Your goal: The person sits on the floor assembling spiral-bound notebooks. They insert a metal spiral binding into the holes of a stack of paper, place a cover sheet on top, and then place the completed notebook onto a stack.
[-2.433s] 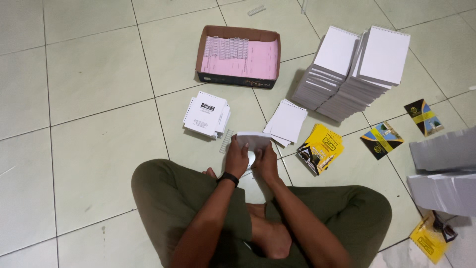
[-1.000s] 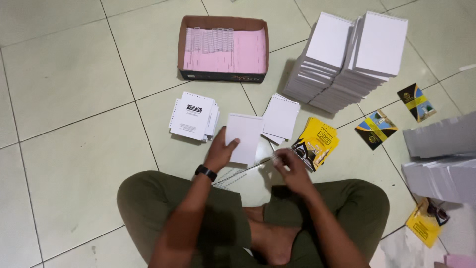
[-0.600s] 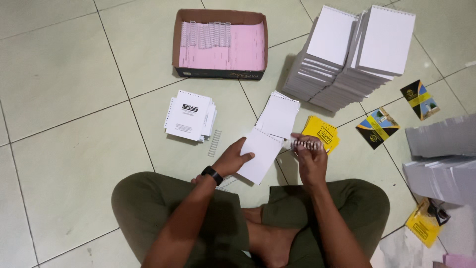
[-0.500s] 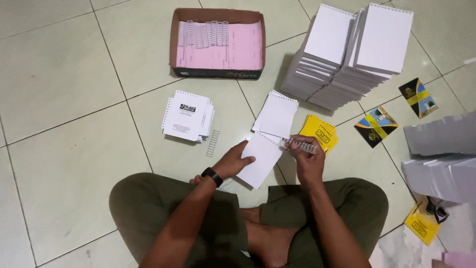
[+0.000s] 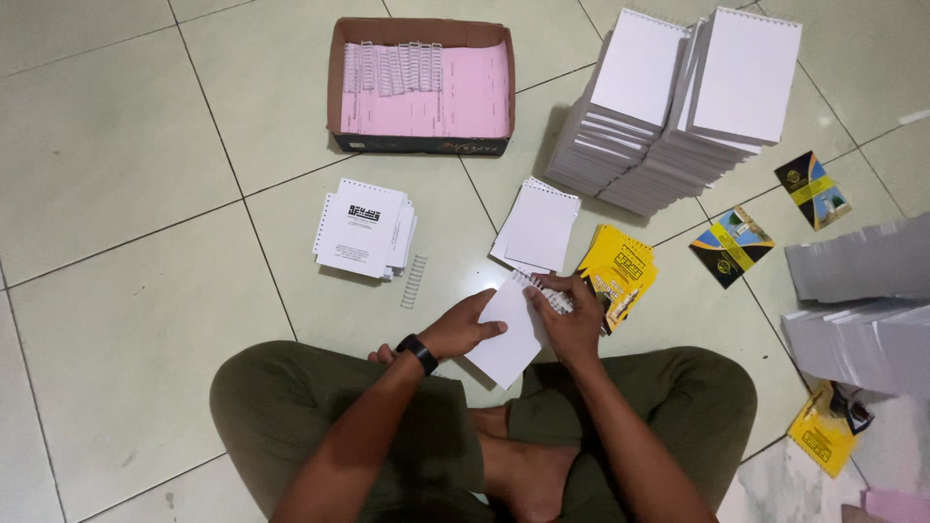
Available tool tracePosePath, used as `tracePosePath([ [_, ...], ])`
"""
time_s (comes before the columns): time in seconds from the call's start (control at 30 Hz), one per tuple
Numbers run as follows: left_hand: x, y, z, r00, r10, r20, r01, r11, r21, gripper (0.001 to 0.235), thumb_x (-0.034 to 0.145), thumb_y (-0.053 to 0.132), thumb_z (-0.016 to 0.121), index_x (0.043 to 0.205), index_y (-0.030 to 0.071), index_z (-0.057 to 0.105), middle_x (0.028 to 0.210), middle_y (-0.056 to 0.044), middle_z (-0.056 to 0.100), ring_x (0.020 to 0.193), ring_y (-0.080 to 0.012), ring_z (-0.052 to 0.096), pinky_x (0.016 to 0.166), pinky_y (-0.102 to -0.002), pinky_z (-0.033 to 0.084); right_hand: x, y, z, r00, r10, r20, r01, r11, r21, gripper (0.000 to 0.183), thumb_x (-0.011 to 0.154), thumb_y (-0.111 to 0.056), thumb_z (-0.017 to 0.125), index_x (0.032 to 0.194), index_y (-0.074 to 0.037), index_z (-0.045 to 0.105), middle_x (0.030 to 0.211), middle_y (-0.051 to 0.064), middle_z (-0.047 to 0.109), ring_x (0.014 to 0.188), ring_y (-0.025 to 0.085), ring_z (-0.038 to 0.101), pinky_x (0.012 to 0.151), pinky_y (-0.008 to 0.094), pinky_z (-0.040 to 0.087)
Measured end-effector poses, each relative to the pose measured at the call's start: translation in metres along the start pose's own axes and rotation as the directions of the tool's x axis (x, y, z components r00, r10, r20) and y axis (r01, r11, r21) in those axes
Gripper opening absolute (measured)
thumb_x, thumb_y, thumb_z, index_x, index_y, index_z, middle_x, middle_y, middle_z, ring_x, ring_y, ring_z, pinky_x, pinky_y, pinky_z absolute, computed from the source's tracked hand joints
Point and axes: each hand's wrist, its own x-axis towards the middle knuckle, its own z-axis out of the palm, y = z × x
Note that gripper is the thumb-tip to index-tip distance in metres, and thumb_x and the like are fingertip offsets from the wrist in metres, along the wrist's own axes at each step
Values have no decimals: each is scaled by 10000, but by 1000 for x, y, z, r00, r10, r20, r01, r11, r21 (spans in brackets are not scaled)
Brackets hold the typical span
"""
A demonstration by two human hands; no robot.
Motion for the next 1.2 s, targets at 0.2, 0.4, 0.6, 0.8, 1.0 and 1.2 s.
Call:
tracePosePath([
  [0.2, 4, -2, -2, 999, -31, 32, 30, 998, 50, 841, 999, 376, 578, 1600, -54, 177, 1652, -266, 213, 1562, -354, 155, 1279, -461, 127, -4, 2, 1, 998, 53, -20, -52, 998, 39, 234, 817, -133, 914, 908, -40, 720, 1003, 157, 798, 1034, 289, 753, 1001, 429, 504],
  [0.4, 9, -8, -5, 1000, -12, 6, 12, 997, 70, 823, 1001, 367, 584, 1590, -66, 205, 1642, -272, 240, 1556, -362, 188, 1276, -459, 150, -3, -22, -3, 995, 88, 46, -86, 996, -31, 269, 869, -115, 855, 1126, -73, 791, 1056, 228, 766, 1051, 344, 701, 1075, 509, 432],
  [0.6, 10, -12, -5, 1000, -16, 20, 15, 998, 53, 819, 1007, 352, 574, 1594, -68, 186, 1653, -262, 221, 1560, -349, 172, 1278, -454, 139, -3, -2, -7, 994, 103, 27, -101, 993, -63, 220, 868, -155, 869, 1084, -146, 827, 982, 147, 792, 1053, 280, 711, 1098, 434, 433],
  [0.8, 11, -13, -4, 1000, 7, 5, -7, 998, 63, 796, 1011, 324, 581, 1584, -81, 204, 1637, -276, 252, 1552, -354, 196, 1272, -460, 159, -5, 3, -6, 993, 121, 14, -121, 993, -6, 141, 843, -111, 884, 960, -86, 809, 955, 157, 786, 998, 289, 738, 1014, 429, 484],
  [1.0, 8, -12, -6, 999, -9, 45, 3, 993, 120, 777, 1025, 324, 542, 1591, -74, 188, 1646, -271, 232, 1553, -361, 187, 1273, -466, 150, 4, 7, -15, 964, 227, 138, -235, 971, 40, 234, 797, -85, 914, 983, -31, 784, 961, 147, 780, 968, 232, 737, 974, 418, 534],
  [1.2, 3, -3, -5, 997, -10, 78, -2, 989, 149, 779, 1016, 338, 543, 1589, -66, 203, 1641, -278, 242, 1549, -376, 195, 1272, -469, 157, 12, -9, -26, 884, 323, 339, -364, 929, 64, 393, 857, -5, 805, 1240, 20, 724, 995, 190, 723, 984, 235, 648, 928, 430, 550],
])
